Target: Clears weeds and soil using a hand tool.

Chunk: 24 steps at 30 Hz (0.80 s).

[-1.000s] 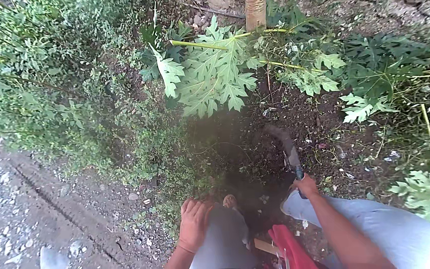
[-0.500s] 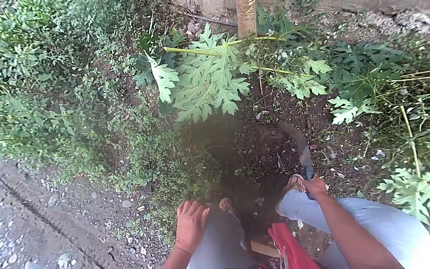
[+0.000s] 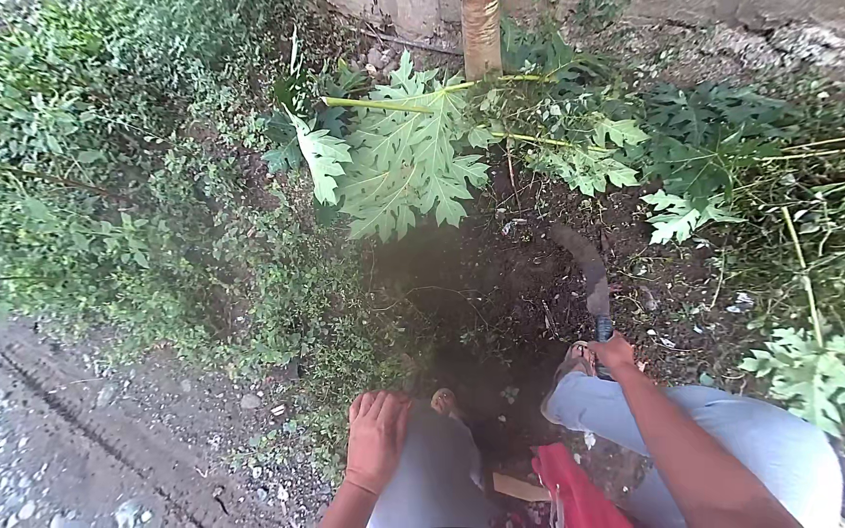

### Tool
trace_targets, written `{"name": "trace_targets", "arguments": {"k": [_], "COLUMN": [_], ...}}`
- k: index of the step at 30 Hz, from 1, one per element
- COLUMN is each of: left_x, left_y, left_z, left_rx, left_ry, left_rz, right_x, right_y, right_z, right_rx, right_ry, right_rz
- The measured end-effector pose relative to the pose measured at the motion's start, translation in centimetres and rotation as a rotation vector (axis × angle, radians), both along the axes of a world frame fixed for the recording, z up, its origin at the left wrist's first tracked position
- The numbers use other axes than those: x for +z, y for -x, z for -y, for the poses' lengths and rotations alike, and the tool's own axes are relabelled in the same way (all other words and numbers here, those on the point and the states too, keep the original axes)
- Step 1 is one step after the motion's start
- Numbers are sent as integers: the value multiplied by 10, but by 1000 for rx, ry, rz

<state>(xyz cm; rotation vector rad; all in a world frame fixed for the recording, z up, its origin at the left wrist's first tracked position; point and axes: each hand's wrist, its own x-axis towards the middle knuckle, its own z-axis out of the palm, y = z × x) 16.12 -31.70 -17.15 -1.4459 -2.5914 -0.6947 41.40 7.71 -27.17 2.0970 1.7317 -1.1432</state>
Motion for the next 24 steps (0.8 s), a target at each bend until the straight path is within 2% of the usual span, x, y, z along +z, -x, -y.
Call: {"name": "trace_targets", "arguments": {"k": [2,5,8,10,14,15,16,20,22,24], "left_x": [-1,-3,-3,-3,0,0,0,-2,-4,-7], "left_y": [1,2,3,3,1,2,2,3,4,5], "left_z": [0,2,2,3,0,0,1,4,7,10], "left_rx": [3,3,4,5,1,-3,-9,-25,-25,-21], "left_ry": [-1,9,5,13,24,26,28,19,8,3], "left_rz": [-7,-10,-6,-7,-1,3,9,20,20,24], "right_x": [-12,-16,-2,4,1,-3,-9,-26,-24,-20], "right_y": [8,-9,-21,-20,7,13,15,-9,-20,-18], "right_z": [10,9,-14,-25,-13,-6,0,9,4,-2], "right_rx": [-45,298,442,376,22,-13,7,351,359,260], "right_ry": [-12,70,52,26,-37,-37,-20,149,152,104], "right_rz": [12,269,358,303,38,19,42,247,204,117]}}
